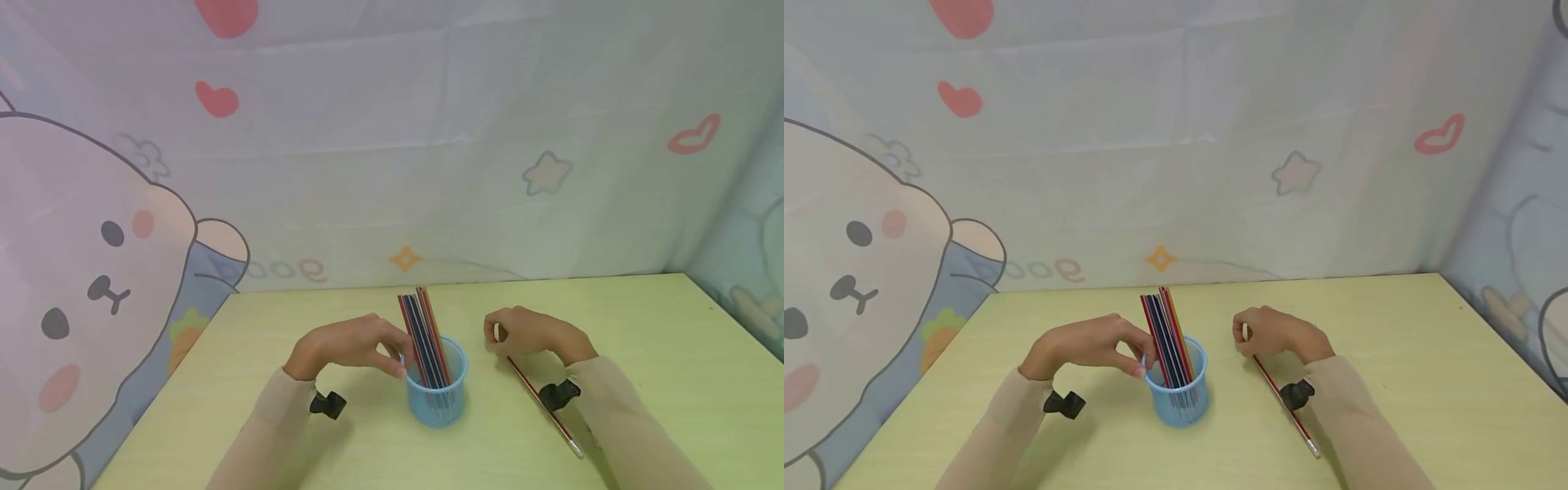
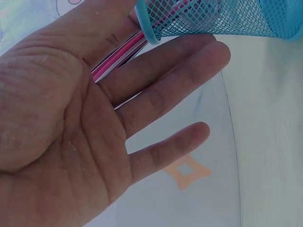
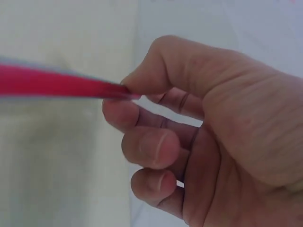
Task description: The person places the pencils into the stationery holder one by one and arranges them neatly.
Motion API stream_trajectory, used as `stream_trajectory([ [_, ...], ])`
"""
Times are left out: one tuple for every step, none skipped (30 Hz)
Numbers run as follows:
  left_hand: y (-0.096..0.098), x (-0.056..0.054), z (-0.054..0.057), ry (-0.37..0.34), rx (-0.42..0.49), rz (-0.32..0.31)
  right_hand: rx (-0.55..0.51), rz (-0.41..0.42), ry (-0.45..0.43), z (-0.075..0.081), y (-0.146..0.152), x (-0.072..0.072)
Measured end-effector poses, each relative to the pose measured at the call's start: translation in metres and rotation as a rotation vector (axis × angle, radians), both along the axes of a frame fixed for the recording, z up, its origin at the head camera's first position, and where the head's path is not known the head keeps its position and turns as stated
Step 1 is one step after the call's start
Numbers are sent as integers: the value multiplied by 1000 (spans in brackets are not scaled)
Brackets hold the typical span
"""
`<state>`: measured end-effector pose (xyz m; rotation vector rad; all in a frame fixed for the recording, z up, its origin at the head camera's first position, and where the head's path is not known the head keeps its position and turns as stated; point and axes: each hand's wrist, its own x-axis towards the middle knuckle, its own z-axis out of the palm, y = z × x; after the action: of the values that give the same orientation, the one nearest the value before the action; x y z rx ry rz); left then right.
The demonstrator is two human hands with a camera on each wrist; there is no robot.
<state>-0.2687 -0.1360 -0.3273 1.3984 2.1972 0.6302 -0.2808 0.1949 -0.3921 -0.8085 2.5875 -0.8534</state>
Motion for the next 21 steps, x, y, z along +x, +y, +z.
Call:
stream_trajectory([
  [0,0,0,1,1,-2,-16,8,5,3,2,0],
  [0,0,-1,4,1,-5,-31,15,15,6,4,0],
  [0,0,-1,5,2,-8,-51,24,23,10,6,1],
  [1,0,-1,6,1,-10,-66,27,33,14,8,1],
  [1,0,-1,5,-1,-9,-76,26,51,19,9,2],
  [1,0,0,4,-3,-7,-87,27,73,23,10,4],
  [1,0,0,4,-7,-4,-100,24,93,28,11,5],
  [1,0,0,4,-11,0,-112,17,111,32,12,7],
  [1,0,1,2,-12,3,-124,7,127,37,12,8],
  [1,0,1,2,-14,6,-133,-5,148,42,12,10],
  [1,0,1,4,-14,9,-143,-17,168,46,13,12],
  [1,1,2,6,-15,10,-152,-29,190,50,13,14],
  [1,1,2,10,-16,11,-162,-43,208,53,12,16],
  [1,1,2,12,-16,13,-168,-58,230,56,12,18],
  [1,1,2,13,-16,14,-179,-71,253,59,11,19],
  [1,1,2,13,-18,16,-192,-83,280,62,11,21],
  [0,1,2,13,-20,17,-204,-96,307,64,10,22],
  [0,1,2,13,-23,18,-218,-111,332,67,9,24],
  [0,1,2,13,-23,18,-233,-124,353,69,9,25],
  [0,1,2,14,-24,17,-250,-136,376,72,8,27],
  [0,1,2,17,-23,14,-265,-146,398,75,8,30],
])
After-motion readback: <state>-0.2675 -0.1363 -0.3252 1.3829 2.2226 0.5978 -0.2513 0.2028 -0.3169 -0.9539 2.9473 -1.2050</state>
